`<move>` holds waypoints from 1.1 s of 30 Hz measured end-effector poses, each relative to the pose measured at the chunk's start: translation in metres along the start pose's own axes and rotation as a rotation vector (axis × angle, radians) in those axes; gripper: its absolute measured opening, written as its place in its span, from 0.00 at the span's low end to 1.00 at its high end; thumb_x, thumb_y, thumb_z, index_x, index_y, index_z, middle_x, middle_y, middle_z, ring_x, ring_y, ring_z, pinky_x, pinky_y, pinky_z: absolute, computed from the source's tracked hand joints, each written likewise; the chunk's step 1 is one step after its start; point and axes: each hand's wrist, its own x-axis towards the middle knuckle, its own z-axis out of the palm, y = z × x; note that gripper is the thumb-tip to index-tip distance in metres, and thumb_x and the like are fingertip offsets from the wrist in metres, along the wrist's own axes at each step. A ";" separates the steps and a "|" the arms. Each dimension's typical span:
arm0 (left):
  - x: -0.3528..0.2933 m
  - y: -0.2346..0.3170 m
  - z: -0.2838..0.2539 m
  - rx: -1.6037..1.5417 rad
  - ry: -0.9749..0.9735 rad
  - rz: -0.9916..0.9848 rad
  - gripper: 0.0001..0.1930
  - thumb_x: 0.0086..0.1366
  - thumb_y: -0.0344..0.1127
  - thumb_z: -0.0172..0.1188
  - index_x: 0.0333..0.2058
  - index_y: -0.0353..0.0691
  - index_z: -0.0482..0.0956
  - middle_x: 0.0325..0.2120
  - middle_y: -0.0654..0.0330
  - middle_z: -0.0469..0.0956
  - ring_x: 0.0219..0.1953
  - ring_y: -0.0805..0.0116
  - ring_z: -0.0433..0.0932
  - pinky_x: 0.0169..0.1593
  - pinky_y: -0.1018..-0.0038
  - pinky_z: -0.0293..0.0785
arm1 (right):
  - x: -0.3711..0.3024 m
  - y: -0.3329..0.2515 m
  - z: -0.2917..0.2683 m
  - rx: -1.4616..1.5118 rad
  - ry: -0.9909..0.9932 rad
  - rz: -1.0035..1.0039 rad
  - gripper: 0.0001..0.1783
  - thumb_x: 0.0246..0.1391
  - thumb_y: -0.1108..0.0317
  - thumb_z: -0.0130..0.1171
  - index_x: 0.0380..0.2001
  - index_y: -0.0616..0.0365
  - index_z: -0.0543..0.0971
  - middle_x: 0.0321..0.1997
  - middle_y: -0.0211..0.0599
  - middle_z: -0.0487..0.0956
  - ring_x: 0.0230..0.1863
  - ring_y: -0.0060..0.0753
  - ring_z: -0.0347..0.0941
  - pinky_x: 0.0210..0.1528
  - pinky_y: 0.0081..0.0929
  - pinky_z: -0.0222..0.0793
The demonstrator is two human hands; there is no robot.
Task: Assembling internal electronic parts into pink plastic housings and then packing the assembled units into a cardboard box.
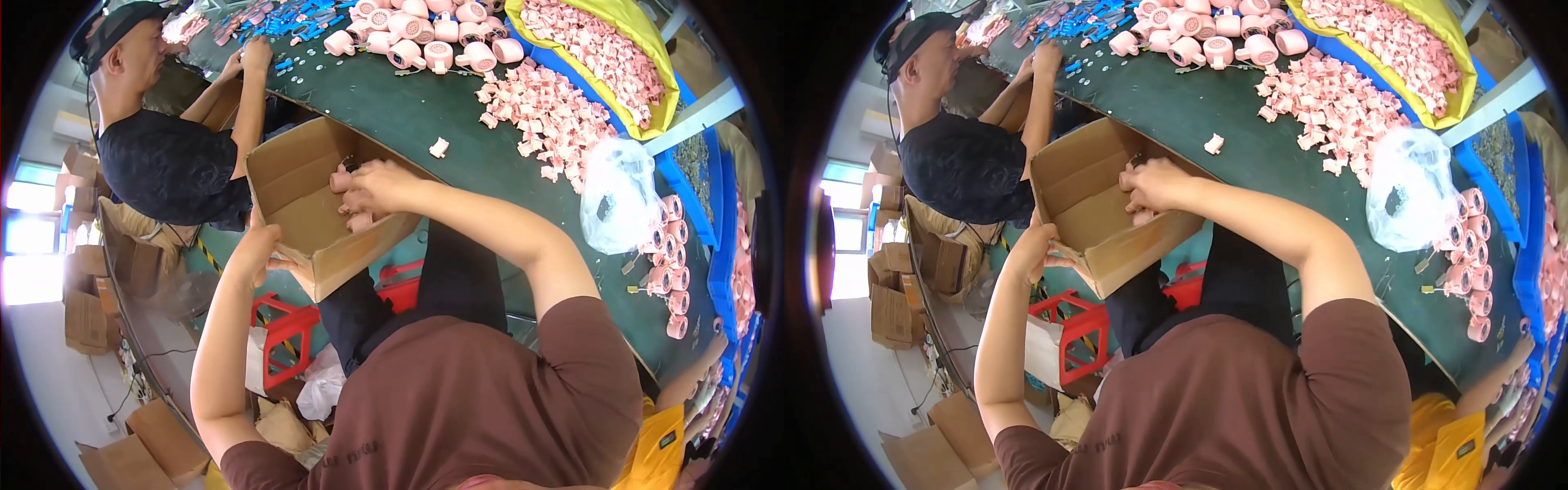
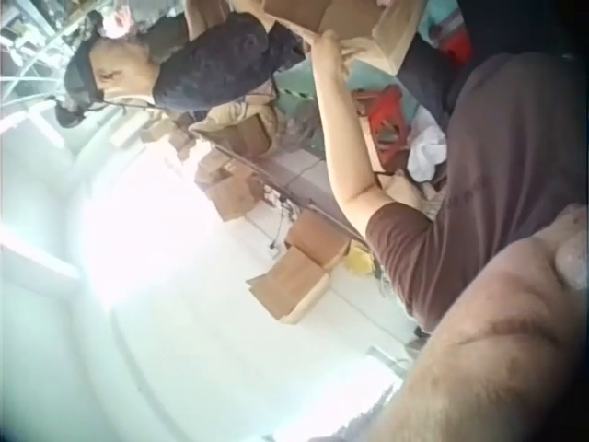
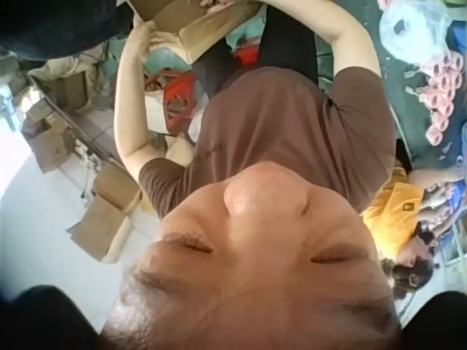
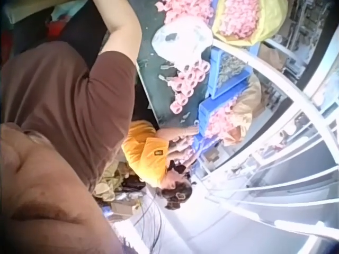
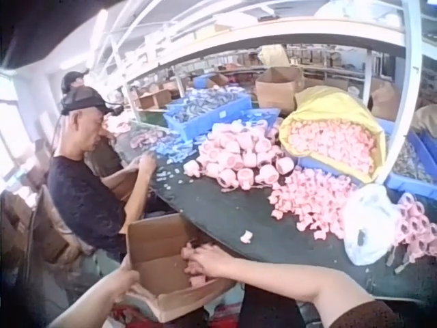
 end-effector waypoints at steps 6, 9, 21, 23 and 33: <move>0.001 -0.008 -0.005 0.001 0.009 0.049 0.42 0.58 0.29 0.45 0.71 0.58 0.44 0.55 0.54 0.72 0.41 0.64 0.81 0.34 0.65 0.85 | -0.066 0.044 -0.078 -0.400 0.279 0.093 0.15 0.56 0.57 0.58 0.44 0.50 0.75 0.53 0.33 0.72 0.59 0.39 0.66 0.56 0.44 0.60; 0.002 -0.013 -0.010 -0.027 0.010 0.035 0.42 0.57 0.30 0.46 0.71 0.58 0.44 0.54 0.55 0.73 0.40 0.64 0.82 0.33 0.66 0.85 | -0.080 0.077 -0.104 -0.555 0.207 0.163 0.12 0.60 0.61 0.52 0.44 0.51 0.74 0.50 0.37 0.72 0.54 0.42 0.67 0.58 0.45 0.57; 0.001 -0.021 -0.008 -0.122 0.044 0.107 0.41 0.57 0.29 0.45 0.71 0.54 0.45 0.55 0.53 0.72 0.45 0.62 0.80 0.31 0.64 0.85 | -0.030 0.215 -0.251 -0.426 0.049 0.843 0.56 0.28 0.36 0.74 0.65 0.37 0.67 0.71 0.53 0.53 0.66 0.64 0.54 0.67 0.48 0.55; -0.002 -0.022 -0.010 -0.128 0.066 0.098 0.41 0.57 0.29 0.44 0.71 0.54 0.45 0.54 0.54 0.72 0.46 0.63 0.80 0.31 0.64 0.85 | -0.019 0.211 -0.255 -0.549 -0.091 0.739 0.54 0.28 0.37 0.74 0.62 0.42 0.71 0.69 0.53 0.56 0.66 0.61 0.53 0.68 0.46 0.52; 0.003 -0.007 -0.004 -0.124 0.058 0.066 0.42 0.58 0.29 0.44 0.72 0.55 0.43 0.55 0.54 0.72 0.44 0.63 0.79 0.33 0.64 0.85 | -0.029 0.222 -0.263 -0.235 0.369 0.700 0.52 0.26 0.35 0.73 0.57 0.53 0.77 0.62 0.51 0.68 0.64 0.48 0.61 0.68 0.37 0.50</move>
